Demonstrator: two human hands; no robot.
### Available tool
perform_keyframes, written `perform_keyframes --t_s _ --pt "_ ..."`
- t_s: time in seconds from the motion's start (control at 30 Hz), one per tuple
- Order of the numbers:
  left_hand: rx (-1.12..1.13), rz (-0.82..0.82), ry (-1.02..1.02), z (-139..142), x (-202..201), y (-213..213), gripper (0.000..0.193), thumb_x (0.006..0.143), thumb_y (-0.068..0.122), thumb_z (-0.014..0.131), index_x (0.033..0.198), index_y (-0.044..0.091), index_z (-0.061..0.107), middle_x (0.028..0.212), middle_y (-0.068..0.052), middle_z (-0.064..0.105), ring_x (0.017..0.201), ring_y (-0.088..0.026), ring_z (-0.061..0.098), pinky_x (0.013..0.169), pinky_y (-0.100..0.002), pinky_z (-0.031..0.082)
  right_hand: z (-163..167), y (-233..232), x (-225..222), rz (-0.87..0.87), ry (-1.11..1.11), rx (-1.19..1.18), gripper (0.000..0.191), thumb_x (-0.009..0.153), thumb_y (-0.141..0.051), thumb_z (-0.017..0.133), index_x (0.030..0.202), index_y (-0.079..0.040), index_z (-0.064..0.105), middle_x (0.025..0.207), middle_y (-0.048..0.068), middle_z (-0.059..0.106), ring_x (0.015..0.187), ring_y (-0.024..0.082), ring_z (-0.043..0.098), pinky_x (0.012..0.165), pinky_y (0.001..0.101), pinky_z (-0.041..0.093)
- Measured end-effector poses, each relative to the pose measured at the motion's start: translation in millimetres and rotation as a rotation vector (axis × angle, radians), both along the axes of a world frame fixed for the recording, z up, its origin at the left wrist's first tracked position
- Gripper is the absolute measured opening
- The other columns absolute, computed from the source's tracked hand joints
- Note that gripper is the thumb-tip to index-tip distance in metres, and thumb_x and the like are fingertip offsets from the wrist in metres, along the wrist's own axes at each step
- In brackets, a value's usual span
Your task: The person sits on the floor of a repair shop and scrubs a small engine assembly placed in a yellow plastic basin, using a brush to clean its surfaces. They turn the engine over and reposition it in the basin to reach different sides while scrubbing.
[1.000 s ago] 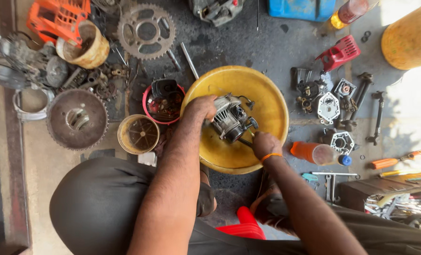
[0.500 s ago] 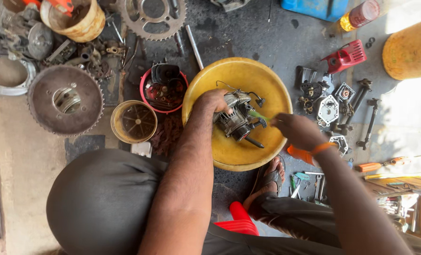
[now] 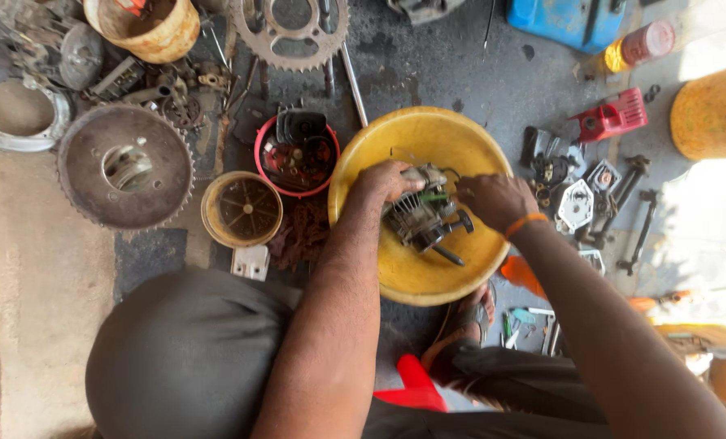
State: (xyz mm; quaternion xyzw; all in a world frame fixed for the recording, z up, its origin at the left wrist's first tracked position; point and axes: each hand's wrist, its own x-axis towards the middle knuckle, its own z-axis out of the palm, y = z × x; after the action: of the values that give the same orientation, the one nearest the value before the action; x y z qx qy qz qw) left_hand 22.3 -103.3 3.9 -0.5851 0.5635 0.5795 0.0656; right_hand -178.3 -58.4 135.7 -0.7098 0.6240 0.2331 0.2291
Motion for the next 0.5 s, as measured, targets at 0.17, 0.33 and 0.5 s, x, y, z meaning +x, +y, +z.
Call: perform_keyframes --t_s 0.17,0.33,0.5 --pt "0.153 0.048 0.081 1 -6 3 0.069 0.085 0.049 0.070 0.148 0.026 0.056 0.141 -0.010 0.067 0.128 -0.030 0.065 0.111 -0.048 0.048 -9 -1 -9 0.137 0.067 0.090 0.044 0.101 -0.056 0.050 0.123 -0.026 0.073 0.115 0.004 0.077 0.105 0.028 0.073 0.088 0.0467 0.058" --pt "0.085 0.000 0.009 14 -8 -2 0.070 0.088 0.050 0.072 0.150 0.027 0.051 0.146 -0.010 0.058 0.134 -0.028 0.056 0.116 -0.048 0.042 -5 -26 -6 0.091 0.021 0.201 0.044 0.096 -0.060 0.054 0.114 -0.027 0.078 0.108 0.002 0.079 0.106 0.028 0.071 0.093 0.0449 0.054" --pt "0.147 0.006 -0.027 24 -6 -2 0.070 0.090 0.049 0.072 0.151 0.025 0.048 0.145 -0.011 0.060 0.131 -0.029 0.060 0.114 -0.049 0.046 6 -12 15 0.240 0.272 0.047 0.042 0.111 -0.050 0.041 0.122 -0.017 0.065 0.098 0.007 0.076 0.088 0.028 0.077 0.076 0.0431 0.060"
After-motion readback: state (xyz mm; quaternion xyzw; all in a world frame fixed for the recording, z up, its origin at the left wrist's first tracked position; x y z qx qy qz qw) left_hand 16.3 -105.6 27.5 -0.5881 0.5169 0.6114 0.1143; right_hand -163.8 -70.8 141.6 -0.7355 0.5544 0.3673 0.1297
